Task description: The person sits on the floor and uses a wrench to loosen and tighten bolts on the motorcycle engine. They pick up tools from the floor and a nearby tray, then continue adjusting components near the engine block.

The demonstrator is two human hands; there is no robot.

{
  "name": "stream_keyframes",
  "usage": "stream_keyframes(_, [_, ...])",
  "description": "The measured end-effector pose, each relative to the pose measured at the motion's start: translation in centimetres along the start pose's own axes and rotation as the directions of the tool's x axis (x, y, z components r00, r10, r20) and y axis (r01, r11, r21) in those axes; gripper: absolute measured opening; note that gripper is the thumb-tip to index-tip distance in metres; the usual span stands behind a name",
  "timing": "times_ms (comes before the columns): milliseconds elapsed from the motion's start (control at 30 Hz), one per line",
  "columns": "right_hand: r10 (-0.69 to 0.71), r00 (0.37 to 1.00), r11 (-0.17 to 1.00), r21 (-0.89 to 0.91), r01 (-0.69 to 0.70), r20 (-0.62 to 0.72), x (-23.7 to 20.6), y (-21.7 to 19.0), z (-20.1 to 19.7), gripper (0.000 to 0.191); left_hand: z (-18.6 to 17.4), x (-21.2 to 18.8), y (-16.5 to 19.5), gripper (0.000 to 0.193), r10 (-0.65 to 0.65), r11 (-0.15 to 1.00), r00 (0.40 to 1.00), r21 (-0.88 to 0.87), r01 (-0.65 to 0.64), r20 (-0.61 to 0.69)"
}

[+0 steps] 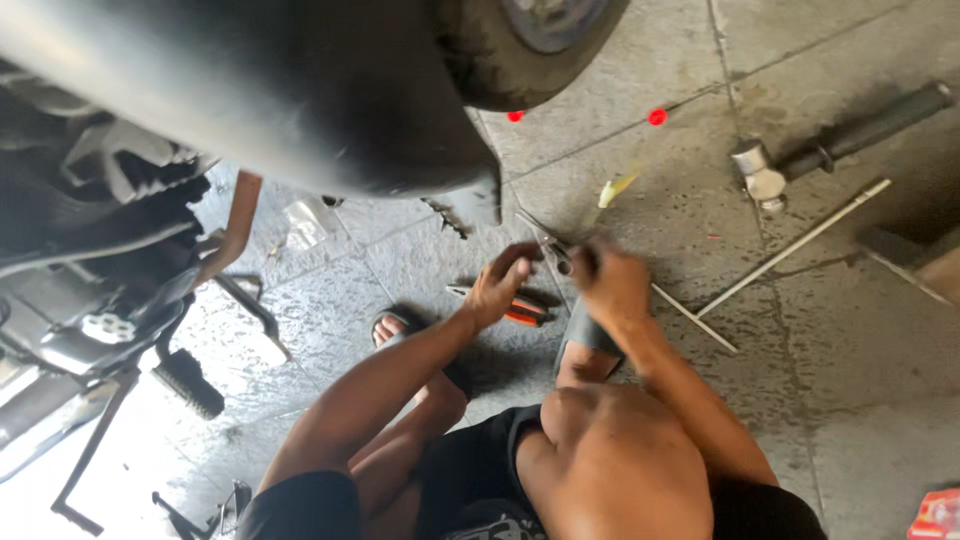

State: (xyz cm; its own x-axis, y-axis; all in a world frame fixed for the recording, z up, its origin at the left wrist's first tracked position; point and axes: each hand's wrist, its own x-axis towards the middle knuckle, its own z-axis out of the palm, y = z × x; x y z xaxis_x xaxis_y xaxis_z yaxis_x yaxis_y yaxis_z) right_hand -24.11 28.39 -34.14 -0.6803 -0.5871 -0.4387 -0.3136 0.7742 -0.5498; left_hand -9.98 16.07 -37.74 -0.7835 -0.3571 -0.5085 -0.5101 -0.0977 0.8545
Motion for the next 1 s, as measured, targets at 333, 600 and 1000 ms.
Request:
stream_keyframes(333, [-0.35, 0.934, 0.936, -0.059, 0.346, -0.074, -0.5, -3.1, 2.7, 0.047, -8.7, -1.5, -3.5, 0.039, -0.256, 0.966, 0.806, -0.113, 0.231, -0.534])
stream_keyframes(600, [-0.298, 0.954, 0.921, -0.275, 0.277, -0.037, 0.6, -2.6, 3.0, 0.051, -17.1, -7.7, -3.0, 0.08, 0.182, 0.481, 0.57, 0.578, 0.659, -0.801])
stream_keyframes(1000, [-0.123, 0.503, 0.981, -0.029, 0.191, -0.856, 17.5, 7.8, -17.2, 0.053, -3.5, -7.0, 2.1, 0.068, 0.015, 0.12, 0.929, 0.921, -0.369, 0.37])
